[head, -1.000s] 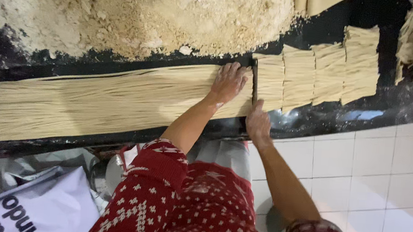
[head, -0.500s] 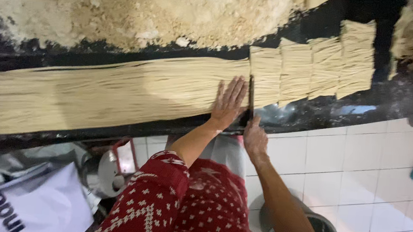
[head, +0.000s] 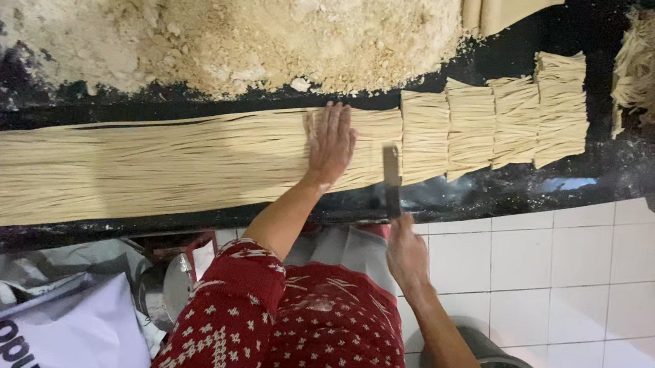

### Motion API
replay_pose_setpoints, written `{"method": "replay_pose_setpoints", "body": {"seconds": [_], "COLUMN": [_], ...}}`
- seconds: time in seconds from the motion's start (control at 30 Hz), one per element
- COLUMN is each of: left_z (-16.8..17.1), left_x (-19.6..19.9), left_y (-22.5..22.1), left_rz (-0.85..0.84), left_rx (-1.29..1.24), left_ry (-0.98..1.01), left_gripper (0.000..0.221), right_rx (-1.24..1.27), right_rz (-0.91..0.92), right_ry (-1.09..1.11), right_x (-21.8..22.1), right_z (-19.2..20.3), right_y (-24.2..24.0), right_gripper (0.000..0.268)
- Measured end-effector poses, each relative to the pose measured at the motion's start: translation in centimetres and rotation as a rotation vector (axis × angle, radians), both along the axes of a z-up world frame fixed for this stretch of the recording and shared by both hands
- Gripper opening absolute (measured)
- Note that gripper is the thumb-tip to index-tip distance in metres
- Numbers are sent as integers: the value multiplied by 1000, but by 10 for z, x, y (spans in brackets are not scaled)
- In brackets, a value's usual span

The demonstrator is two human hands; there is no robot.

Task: The person cuts long strands of dough into shorter sections with a cleaver and then mixes the cut noodles with flour on a counter.

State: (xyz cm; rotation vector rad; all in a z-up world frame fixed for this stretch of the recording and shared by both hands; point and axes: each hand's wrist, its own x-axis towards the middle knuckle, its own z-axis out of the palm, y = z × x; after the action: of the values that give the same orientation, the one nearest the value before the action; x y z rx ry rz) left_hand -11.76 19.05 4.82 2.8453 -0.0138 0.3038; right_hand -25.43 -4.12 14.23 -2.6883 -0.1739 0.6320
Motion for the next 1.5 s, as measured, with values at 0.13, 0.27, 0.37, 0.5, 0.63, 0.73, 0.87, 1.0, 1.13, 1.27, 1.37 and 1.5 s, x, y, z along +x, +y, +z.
{"method": "replay_pose_setpoints", "body": {"seconds": [0.13, 0.27, 0.37, 0.5, 0.63, 0.73, 0.87, 1.0, 1.13, 1.27, 1.37, 1.5], "left_z": [-31, -30, -22, -30, -28, -19, -12, -23, -33, -27, -41, -50], "left_x": [8, 9, 9, 10, 12, 16, 20, 16, 18, 20, 25, 19], "left_y": [13, 20, 21, 24, 28, 31, 31, 27, 29, 35, 34, 31], "left_rz": [-20, -28, -35, -78, -120, -144, -115, -80, -99, -137, -155, -153], "left_rx": [2, -59, -104, -56, -100, -81, -77, -8, -105, -104, -85, -14], "left_ry": [109, 302, 353, 194, 180, 99, -24, -135, -5, 144, 154, 202], "left_gripper": [51, 49, 48, 48, 49, 48, 48, 50, 45, 48, 47, 45], "right_rx": [-80, -8, -24, -85, -83, -104, -134, -65, -88, -107, -126, -172], "right_rz": [-133, -137, -104, -159, -236, -195, -175, -193, -202, -179, -165, -183], "right_ry": [-153, -61, -83, 173, 285, 292, 277, 231, 321, 291, 322, 350], "right_x": [48, 72, 79, 88, 98, 107, 117, 113, 119, 122, 88, 52], "right_z": [-47, -46, -62, -66, -72, -83, -78, -68, -53, -67, -43, -76], "right_y": [74, 103, 106, 111, 112, 111, 117, 129, 135, 119, 108, 110], "right_gripper": [21, 36, 45, 58, 46, 50, 48, 53, 59, 60, 59, 59]}}
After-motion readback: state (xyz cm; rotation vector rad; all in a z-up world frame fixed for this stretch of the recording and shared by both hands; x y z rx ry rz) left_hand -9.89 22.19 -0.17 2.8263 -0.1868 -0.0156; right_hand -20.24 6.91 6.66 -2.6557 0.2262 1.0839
